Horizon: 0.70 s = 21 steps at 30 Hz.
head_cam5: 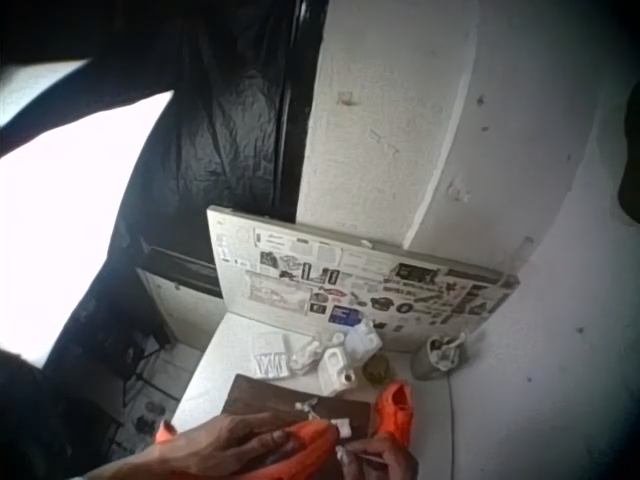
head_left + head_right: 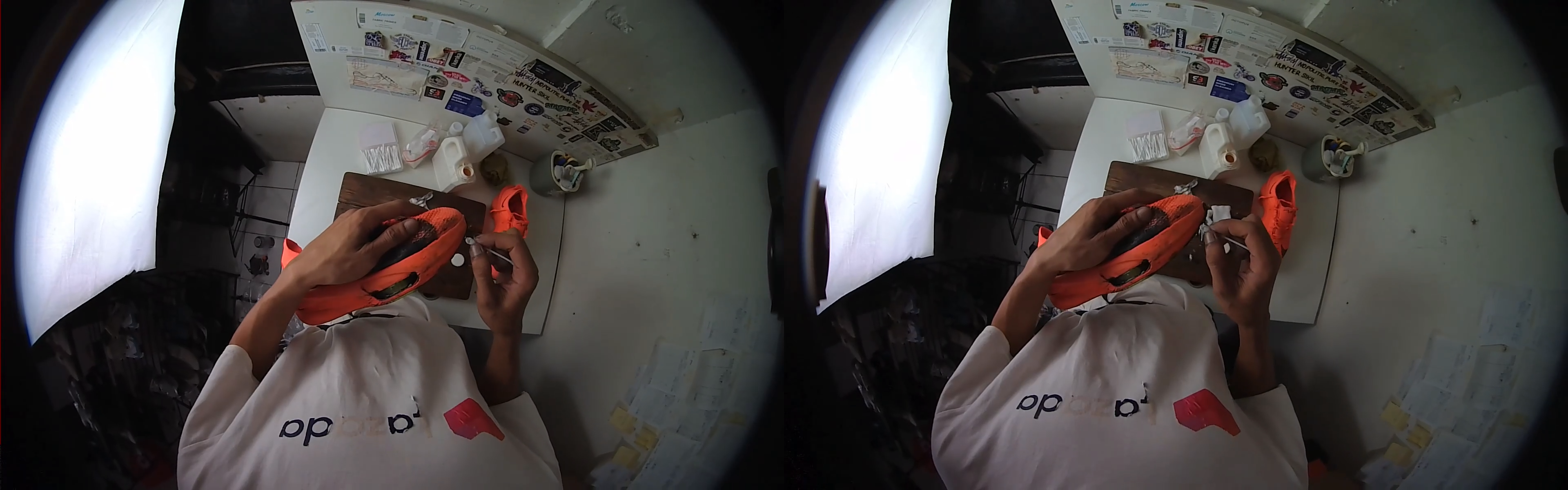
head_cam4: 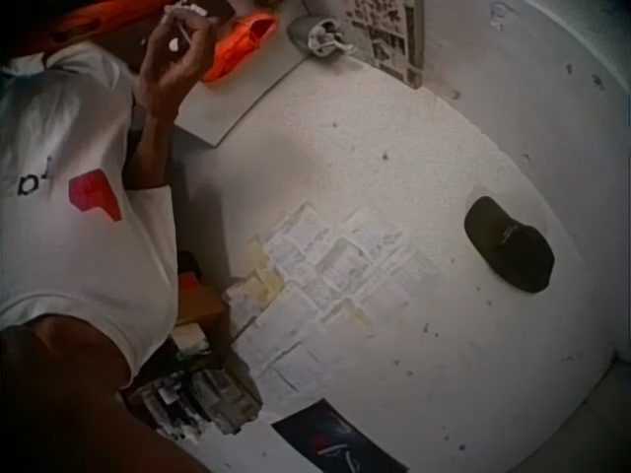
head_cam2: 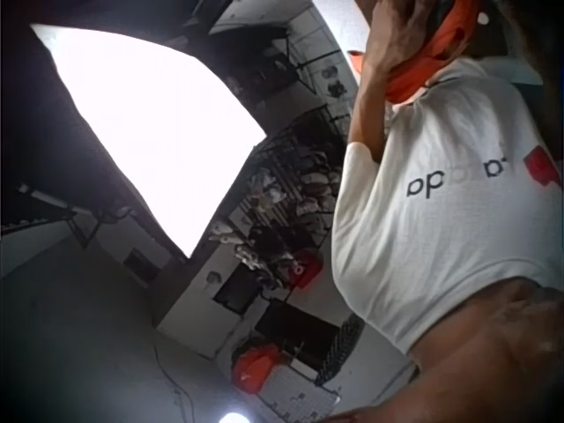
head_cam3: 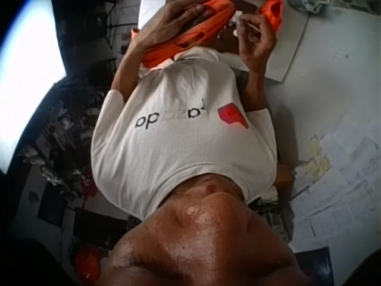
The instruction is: The recorder is repairing a bright orange soccer shoe by applying adhesive with a cotton swab.
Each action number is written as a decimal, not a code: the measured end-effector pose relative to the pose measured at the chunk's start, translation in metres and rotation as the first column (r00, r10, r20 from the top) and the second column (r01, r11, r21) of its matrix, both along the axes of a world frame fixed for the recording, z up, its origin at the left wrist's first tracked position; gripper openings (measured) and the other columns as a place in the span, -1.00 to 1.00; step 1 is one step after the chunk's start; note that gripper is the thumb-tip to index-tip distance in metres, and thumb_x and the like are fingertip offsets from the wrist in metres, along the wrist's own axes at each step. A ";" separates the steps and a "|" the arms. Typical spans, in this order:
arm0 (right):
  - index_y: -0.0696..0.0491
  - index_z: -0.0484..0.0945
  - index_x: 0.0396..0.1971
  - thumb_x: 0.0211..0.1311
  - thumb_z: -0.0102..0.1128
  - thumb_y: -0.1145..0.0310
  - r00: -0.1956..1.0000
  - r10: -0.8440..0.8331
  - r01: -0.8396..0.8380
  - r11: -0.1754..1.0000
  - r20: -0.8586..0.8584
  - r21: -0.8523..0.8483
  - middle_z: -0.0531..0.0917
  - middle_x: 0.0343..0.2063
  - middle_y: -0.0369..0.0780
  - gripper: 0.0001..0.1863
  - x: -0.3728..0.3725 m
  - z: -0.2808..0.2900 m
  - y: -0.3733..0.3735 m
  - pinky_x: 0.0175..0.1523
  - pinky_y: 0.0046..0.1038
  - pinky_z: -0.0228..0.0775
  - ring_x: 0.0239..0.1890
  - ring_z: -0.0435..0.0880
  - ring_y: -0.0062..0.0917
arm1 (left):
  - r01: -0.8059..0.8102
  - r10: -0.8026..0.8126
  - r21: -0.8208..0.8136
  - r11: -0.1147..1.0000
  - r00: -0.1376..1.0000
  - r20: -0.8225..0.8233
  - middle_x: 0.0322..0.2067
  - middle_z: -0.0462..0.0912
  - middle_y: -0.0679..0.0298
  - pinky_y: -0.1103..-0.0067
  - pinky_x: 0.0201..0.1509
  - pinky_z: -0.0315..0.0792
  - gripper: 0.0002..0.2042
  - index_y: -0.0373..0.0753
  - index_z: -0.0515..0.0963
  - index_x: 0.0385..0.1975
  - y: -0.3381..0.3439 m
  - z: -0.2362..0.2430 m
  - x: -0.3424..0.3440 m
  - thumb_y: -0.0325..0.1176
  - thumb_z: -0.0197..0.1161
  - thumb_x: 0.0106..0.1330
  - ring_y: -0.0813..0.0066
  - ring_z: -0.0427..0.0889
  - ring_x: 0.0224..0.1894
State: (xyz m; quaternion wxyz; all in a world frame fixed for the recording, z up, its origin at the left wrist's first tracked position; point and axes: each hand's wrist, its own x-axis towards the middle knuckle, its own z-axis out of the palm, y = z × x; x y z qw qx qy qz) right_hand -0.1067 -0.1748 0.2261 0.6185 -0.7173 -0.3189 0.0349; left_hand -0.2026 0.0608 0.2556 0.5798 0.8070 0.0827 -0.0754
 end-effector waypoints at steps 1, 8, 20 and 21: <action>0.23 0.60 -0.17 0.40 0.27 0.56 0.999 0.014 -0.013 1.000 -0.040 0.020 0.57 -0.34 -0.28 -0.91 0.002 0.001 0.000 -0.20 -0.61 0.47 -0.32 0.60 -0.71 | 0.002 -0.002 -0.003 1.000 1.000 0.023 0.04 0.75 -0.06 0.29 0.23 0.53 -0.50 -0.28 0.51 0.31 0.000 -0.003 -0.001 0.01 0.02 0.66 0.04 0.74 0.09; 0.22 0.62 -0.25 0.35 0.29 0.58 0.996 -0.009 0.010 1.000 -0.092 0.012 0.57 -0.36 -0.30 -0.96 0.007 -0.004 0.000 -0.21 -0.61 0.43 -0.32 0.57 -0.71 | 0.013 -0.013 -0.004 1.000 1.000 0.017 0.05 0.75 -0.04 0.29 0.23 0.53 -0.50 -0.26 0.52 0.31 0.001 -0.001 -0.001 0.01 0.02 0.66 0.03 0.74 0.10; 0.24 0.62 -0.27 0.35 0.31 0.57 0.999 0.032 -0.032 0.999 -0.008 -0.032 0.57 -0.39 -0.27 -0.94 0.007 0.003 0.003 -0.28 -0.60 0.41 -0.36 0.57 -0.69 | 0.012 -0.013 0.025 1.000 0.998 0.055 0.01 0.77 -0.02 0.27 0.21 0.54 -0.53 -0.25 0.53 0.28 -0.002 -0.002 -0.001 0.00 0.02 0.66 0.02 0.75 0.08; 0.24 0.62 -0.27 0.35 0.31 0.57 0.999 0.032 -0.033 0.999 -0.009 -0.032 0.57 -0.39 -0.27 -0.94 0.006 0.008 0.003 -0.28 -0.60 0.41 -0.36 0.57 -0.69 | 0.012 -0.013 0.026 1.000 0.998 0.054 0.01 0.77 -0.02 0.27 0.21 0.54 -0.53 -0.25 0.53 0.28 -0.002 -0.002 -0.001 0.00 0.02 0.66 0.02 0.75 0.08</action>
